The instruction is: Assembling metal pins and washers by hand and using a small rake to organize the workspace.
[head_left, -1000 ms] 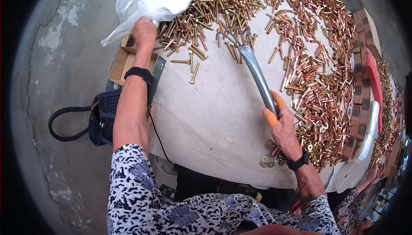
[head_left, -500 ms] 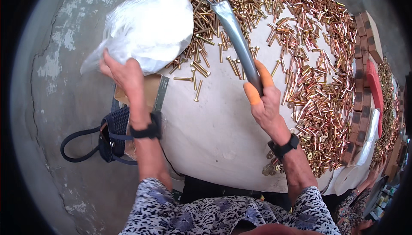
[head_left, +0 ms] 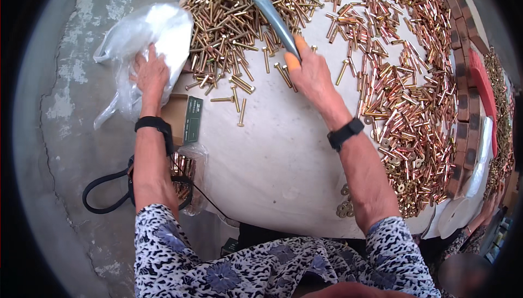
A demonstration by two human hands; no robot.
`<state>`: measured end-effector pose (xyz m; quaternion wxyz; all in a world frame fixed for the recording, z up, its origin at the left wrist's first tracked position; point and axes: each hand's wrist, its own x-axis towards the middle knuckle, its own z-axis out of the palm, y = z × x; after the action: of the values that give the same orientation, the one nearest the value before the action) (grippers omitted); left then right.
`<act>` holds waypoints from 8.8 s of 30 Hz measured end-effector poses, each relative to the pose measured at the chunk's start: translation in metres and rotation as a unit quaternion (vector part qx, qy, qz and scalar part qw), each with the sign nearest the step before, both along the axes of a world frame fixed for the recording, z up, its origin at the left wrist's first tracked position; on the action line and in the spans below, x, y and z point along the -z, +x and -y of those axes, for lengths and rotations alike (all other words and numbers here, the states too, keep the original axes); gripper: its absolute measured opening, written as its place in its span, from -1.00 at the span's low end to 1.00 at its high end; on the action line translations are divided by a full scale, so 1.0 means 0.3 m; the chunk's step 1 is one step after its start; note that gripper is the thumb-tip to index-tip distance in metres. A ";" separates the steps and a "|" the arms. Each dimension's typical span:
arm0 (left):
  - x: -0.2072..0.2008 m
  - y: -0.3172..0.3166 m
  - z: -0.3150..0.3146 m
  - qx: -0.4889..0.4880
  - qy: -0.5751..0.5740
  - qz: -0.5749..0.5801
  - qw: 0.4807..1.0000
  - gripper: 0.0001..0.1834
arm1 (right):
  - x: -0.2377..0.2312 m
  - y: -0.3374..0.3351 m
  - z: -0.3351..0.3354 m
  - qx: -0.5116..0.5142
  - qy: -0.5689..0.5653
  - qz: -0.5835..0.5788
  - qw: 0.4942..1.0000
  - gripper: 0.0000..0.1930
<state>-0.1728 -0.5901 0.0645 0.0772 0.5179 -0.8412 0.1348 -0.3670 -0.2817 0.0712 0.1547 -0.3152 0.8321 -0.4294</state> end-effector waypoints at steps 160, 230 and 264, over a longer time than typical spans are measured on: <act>-0.127 -0.773 -0.322 0.121 0.499 -0.498 0.699 -0.72 | 0.017 0.468 -1.234 0.114 0.132 -0.047 0.983 -0.81; -0.123 0.075 -1.254 0.078 0.478 -0.251 0.838 -0.43 | -0.163 0.412 -1.061 0.111 -0.039 0.196 0.973 -0.75; -0.222 -0.804 -0.807 0.284 0.362 -0.260 0.849 -0.48 | -0.108 0.595 -1.265 0.097 0.104 0.186 0.972 -0.77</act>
<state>-0.4141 -0.3481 0.1310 0.1352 0.2637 -0.8900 -0.3466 -0.1885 0.0977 0.1035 0.2967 -0.1301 0.8552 -0.4045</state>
